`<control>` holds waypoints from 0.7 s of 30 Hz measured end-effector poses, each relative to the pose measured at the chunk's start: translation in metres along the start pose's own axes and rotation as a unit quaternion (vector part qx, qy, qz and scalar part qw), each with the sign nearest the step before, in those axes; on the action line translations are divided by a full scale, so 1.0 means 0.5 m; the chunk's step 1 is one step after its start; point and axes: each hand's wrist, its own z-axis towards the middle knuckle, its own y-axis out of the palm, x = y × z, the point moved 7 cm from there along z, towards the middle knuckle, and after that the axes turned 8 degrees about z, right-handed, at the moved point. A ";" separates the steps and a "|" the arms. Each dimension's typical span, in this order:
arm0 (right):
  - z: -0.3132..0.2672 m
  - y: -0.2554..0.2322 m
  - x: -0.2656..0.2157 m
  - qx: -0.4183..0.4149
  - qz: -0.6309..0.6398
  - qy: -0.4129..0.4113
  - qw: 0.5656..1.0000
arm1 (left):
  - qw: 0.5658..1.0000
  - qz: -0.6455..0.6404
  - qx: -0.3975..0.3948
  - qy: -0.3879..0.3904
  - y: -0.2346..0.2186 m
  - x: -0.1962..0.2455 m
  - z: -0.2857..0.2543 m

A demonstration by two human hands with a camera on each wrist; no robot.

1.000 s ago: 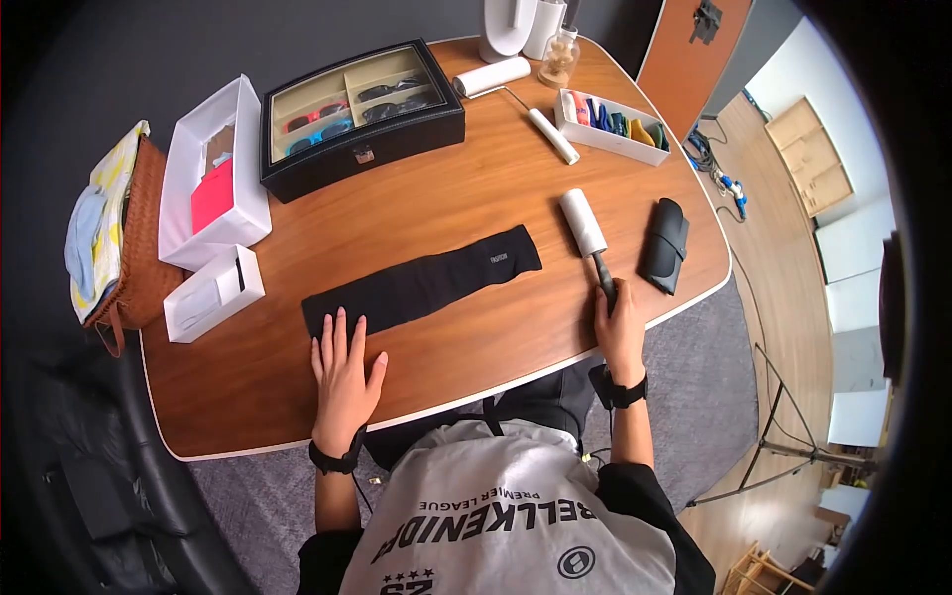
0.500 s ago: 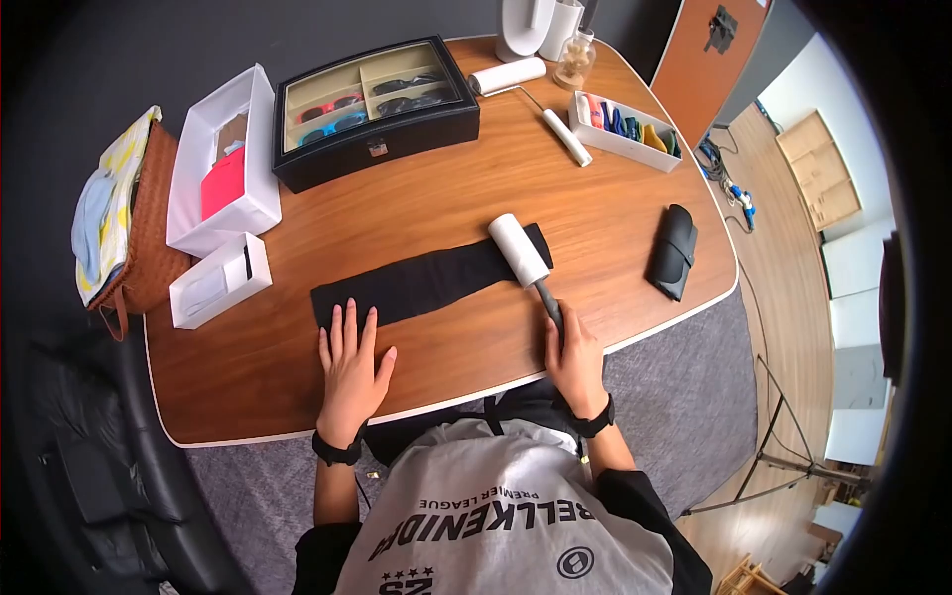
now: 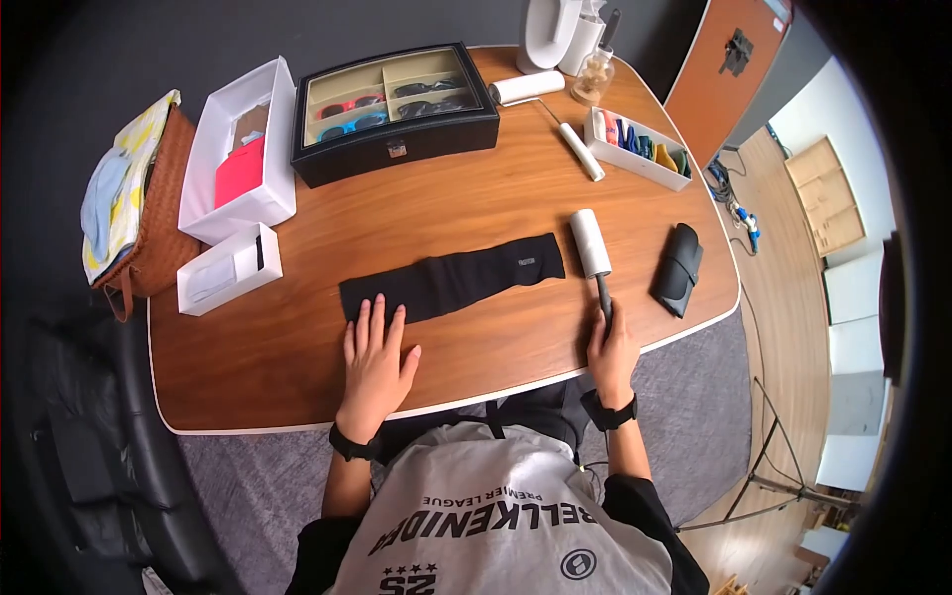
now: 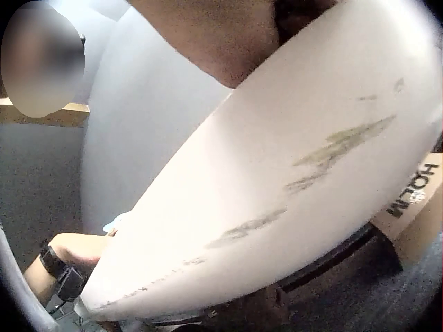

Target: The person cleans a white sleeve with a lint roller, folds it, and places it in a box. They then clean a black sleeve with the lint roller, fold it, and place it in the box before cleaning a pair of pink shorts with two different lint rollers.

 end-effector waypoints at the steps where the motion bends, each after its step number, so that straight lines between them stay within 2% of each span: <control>1: -0.002 -0.005 -0.007 0.019 0.013 -0.014 1.000 | 1.000 -0.006 0.000 -0.011 -0.003 -0.009 -0.005; 2: -0.008 -0.006 -0.016 0.020 0.012 -0.015 1.000 | 1.000 -0.005 -0.003 -0.024 -0.007 -0.017 -0.012; 4: -0.029 0.000 -0.037 0.005 0.078 0.037 0.996 | 1.000 -0.003 0.004 -0.030 -0.011 -0.033 -0.026; 7: -0.058 0.011 -0.113 -0.018 0.127 -0.006 0.992 | 0.999 0.000 0.008 -0.045 -0.020 -0.048 -0.045; 8: -0.062 0.010 -0.149 0.001 0.127 -0.083 0.988 | 0.999 -0.005 0.008 -0.052 -0.021 -0.053 -0.052; 11: -0.082 0.038 -0.183 -0.055 0.102 -0.112 0.987 | 0.998 -0.004 0.008 -0.061 -0.022 -0.063 -0.066; 17: -0.069 0.037 -0.151 -0.094 0.010 -0.077 0.993 | 0.998 -0.009 0.008 -0.068 -0.013 -0.067 -0.074; 21: -0.054 0.025 -0.111 -0.082 0.001 -0.053 0.995 | 0.997 -0.007 0.017 -0.069 -0.007 -0.062 -0.073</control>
